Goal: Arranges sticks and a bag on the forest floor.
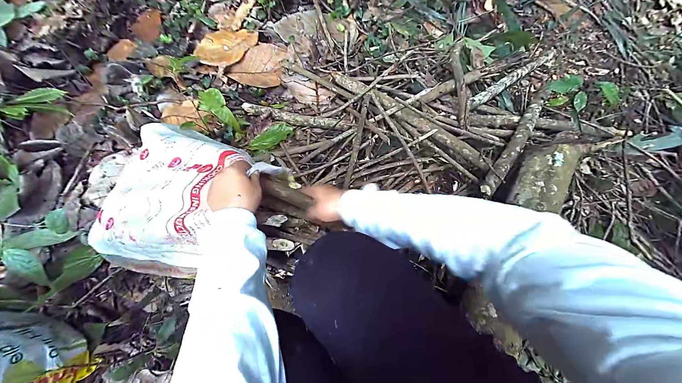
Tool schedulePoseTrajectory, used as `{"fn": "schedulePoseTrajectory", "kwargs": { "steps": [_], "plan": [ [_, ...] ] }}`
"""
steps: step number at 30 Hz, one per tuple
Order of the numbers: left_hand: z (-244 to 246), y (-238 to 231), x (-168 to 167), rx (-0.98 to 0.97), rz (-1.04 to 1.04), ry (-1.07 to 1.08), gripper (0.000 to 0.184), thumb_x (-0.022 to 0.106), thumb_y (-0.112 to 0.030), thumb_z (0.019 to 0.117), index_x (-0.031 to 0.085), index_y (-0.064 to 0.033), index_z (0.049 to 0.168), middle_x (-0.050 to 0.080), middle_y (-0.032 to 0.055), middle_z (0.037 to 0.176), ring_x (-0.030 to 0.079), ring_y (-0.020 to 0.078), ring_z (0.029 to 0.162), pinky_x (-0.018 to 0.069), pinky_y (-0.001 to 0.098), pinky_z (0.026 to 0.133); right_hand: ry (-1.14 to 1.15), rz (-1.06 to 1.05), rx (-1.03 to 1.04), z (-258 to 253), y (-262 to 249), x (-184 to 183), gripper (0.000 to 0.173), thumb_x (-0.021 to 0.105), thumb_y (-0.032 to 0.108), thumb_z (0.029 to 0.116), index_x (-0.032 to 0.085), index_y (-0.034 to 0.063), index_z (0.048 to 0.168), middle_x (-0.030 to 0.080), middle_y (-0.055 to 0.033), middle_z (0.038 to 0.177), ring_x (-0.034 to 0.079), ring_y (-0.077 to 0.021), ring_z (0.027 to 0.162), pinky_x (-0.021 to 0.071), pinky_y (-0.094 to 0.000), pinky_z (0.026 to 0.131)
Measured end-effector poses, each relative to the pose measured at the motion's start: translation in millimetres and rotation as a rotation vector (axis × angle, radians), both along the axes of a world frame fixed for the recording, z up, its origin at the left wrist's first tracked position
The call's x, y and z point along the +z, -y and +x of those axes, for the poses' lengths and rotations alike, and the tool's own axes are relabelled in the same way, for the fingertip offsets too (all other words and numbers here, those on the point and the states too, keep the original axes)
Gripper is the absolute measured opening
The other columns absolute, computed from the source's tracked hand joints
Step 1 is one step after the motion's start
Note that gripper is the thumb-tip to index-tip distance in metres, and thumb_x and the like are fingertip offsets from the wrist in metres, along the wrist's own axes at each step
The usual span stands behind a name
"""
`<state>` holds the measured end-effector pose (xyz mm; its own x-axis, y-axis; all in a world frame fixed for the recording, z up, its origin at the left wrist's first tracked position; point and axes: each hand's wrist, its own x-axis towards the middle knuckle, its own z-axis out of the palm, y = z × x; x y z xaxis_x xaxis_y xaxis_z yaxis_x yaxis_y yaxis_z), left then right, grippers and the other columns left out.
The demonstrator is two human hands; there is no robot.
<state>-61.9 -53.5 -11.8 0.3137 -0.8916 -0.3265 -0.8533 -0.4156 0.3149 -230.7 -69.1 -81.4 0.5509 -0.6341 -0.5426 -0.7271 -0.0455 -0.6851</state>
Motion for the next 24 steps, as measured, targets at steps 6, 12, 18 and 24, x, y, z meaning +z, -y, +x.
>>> {"fn": "schedulePoseTrajectory", "kwargs": {
  "steps": [6, 12, 18, 24],
  "plan": [
    [13.3, -6.9, -5.5, -0.055, -0.056, -0.062, 0.035, 0.052, -0.021, 0.1086, 0.066, 0.0042, 0.128, 0.066, 0.0340, 0.123, 0.061, 0.0535, 0.121, 0.0428, 0.0736, 0.102, -0.047, -0.075, -0.065, 120.6, 48.3, 5.6, 0.038, 0.057, 0.019, 0.1059, 0.062, -0.0062, 0.134, 0.059, -0.0265, 0.143, 0.054, -0.0394, 0.138, 0.0404, -0.0582, 0.115],
    [14.4, -1.4, -11.4, -0.052, -0.076, -0.110, 0.035, 0.054, -0.023, 0.1081, 0.064, 0.0035, 0.130, 0.065, 0.0367, 0.121, 0.060, 0.0579, 0.118, 0.0414, 0.0774, 0.099, -0.295, -0.119, 0.224, 46.3, 31.0, 28.4, 0.049, 0.055, 0.035, 0.1074, 0.061, -0.0073, 0.131, 0.064, -0.0294, 0.131, 0.061, -0.0441, 0.126, 0.0472, -0.0668, 0.102],
    [9.7, 6.8, -16.4, -0.124, -0.077, -0.113, 0.037, 0.058, -0.018, 0.1060, 0.060, 0.0066, 0.133, 0.064, 0.0395, 0.120, 0.059, 0.0592, 0.117, 0.0407, 0.0759, 0.099, -0.217, -0.264, 0.056, 53.9, 59.3, -13.4, 0.043, 0.054, 0.025, 0.1081, 0.052, 0.0027, 0.145, 0.064, -0.0242, 0.135, 0.064, -0.0433, 0.124, 0.0508, -0.0652, 0.099],
    [26.9, 4.2, -25.7, -0.190, -0.046, -0.172, 0.050, 0.065, -0.018, 0.1011, 0.052, 0.0050, 0.143, 0.062, 0.0394, 0.121, 0.060, 0.0580, 0.114, 0.0413, 0.0763, 0.097, 0.071, -0.304, -0.362, -47.5, 98.8, -46.5, 0.043, 0.055, 0.035, 0.1075, 0.068, 0.0009, 0.129, 0.070, -0.0214, 0.127, 0.065, -0.0356, 0.123, 0.0474, -0.0599, 0.109]
  ]
}}
